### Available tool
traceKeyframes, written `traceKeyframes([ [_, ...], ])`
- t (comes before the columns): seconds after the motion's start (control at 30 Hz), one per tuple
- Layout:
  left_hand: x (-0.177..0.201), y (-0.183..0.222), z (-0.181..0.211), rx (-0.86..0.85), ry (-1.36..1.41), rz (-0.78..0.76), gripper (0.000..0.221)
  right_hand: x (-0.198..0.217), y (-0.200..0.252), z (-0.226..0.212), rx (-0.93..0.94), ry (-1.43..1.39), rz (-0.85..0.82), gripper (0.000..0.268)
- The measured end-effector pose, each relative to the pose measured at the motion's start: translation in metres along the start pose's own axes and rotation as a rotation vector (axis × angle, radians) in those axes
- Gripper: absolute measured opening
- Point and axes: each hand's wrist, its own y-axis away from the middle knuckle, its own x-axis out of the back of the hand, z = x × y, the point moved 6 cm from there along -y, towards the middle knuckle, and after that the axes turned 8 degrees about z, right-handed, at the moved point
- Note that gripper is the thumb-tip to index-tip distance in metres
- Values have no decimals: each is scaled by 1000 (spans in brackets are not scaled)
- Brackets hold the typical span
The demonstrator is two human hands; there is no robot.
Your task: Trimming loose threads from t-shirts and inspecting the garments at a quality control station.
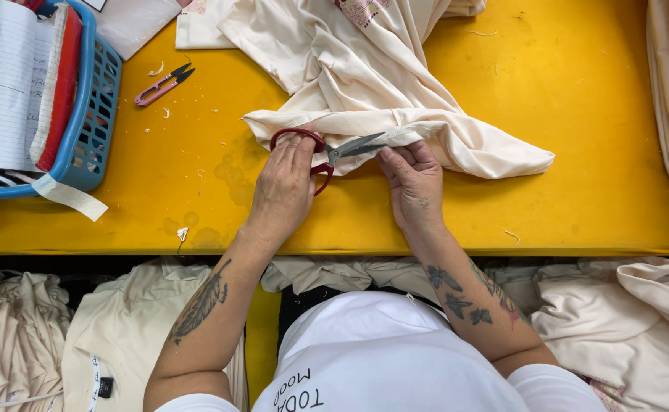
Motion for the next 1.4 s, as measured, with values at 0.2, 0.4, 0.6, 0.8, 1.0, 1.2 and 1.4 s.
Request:
traceKeyframes([
  [0.2,1,2,8,-46,-119,117,63,-2,2,2,-6,-7,-15,34],
  [0.4,-16,12,2,1,-104,70,57,-5,3,-2,22,4,-1,34],
  [0.6,0,3,9,100,58,-49,59,0,0,-2,42,19,9,33],
  [0.8,-4,6,8,101,38,-66,58,0,0,-3,21,17,-15,31],
  [1.0,29,10,-54,290,51,-16,53,-13,15,-38,-217,400,-379,15],
  [1.2,50,77,-181,425,-264,150,35,-16,-111,-104,113,590,-260,26],
  [1.4,71,91,-191,529,-152,454,29,7,-259,-125,-2,304,276,49],
])
